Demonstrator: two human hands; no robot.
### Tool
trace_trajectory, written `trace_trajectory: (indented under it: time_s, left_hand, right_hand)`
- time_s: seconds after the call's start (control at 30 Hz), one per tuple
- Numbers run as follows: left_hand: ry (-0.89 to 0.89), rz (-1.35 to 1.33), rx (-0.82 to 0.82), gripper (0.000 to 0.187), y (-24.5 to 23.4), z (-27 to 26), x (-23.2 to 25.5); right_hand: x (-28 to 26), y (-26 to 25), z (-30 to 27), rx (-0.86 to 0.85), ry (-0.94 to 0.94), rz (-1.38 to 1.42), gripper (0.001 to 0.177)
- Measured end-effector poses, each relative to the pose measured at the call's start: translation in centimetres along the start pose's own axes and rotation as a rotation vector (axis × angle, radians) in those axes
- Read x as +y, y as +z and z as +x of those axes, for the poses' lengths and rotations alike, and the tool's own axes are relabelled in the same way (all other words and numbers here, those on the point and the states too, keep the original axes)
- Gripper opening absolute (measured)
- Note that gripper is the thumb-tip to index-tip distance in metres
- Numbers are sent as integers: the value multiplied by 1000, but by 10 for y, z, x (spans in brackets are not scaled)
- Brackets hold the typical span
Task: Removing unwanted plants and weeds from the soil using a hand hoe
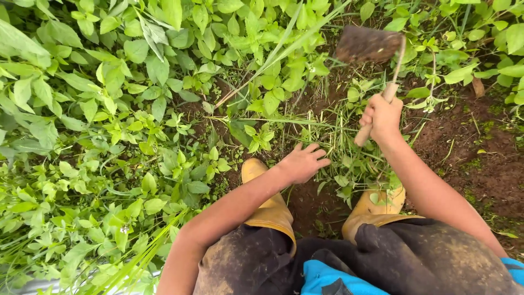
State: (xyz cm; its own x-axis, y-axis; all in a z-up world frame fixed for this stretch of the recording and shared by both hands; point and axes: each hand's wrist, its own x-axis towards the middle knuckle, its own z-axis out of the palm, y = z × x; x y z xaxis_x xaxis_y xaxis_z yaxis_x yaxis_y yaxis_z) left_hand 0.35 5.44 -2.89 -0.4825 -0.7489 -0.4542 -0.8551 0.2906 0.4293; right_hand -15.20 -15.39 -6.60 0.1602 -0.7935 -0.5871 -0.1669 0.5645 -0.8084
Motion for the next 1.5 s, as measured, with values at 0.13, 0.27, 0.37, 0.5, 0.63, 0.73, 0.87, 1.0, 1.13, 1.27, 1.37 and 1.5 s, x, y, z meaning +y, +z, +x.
trace_trajectory:
  time_s: [0.13, 0.27, 0.37, 0.5, 0.63, 0.73, 0.87, 1.0, 1.13, 1.27, 1.37, 1.5]
  left_hand:
    - [22, 1, -63, 44, 4, 16, 9]
    - [61, 20, -79, 43, -8, 18, 2]
    - [66, -10, -88, 44, -7, 9, 9]
    - [76, 32, -82, 40, -9, 3, 6]
    - [102, 100, -48, 35, -5, 14, 5]
    - [99, 215, 183, 42, -36, 9, 2]
    - [-6, 107, 98, 47, -44, 7, 1]
    - [74, 67, 244, 56, -5, 20, -6]
    - [27, 11, 120, 51, -35, 27, 3]
    - [40, 91, 234, 60, -57, 32, 4]
    - [88, 56, 168, 61, -60, 39, 7]
    - [110, 102, 5, 52, -29, 51, 2]
  right_hand:
    - [37, -3, -43, 72, 20, 12, 14]
    - [7, 9, -83, -258, 166, -349, 18]
    - [-24, 3, -62, -232, 108, -320, 19]
    - [-3, 9, -4, -13, -63, -5, 17]
    - [7, 8, -84, -247, 11, -228, 7]
    - [31, -4, -90, -274, 158, -376, 16]
    - [-26, -17, -84, -269, 230, -289, 9]
    - [-84, -39, -34, -49, 171, -139, 20]
    - [-38, -49, -32, 211, 119, 229, 30]
    - [52, -66, -81, 36, 268, -203, 16]
    - [60, -88, -77, 18, 339, -132, 18]
    - [-17, -91, -70, -7, 220, -148, 17]
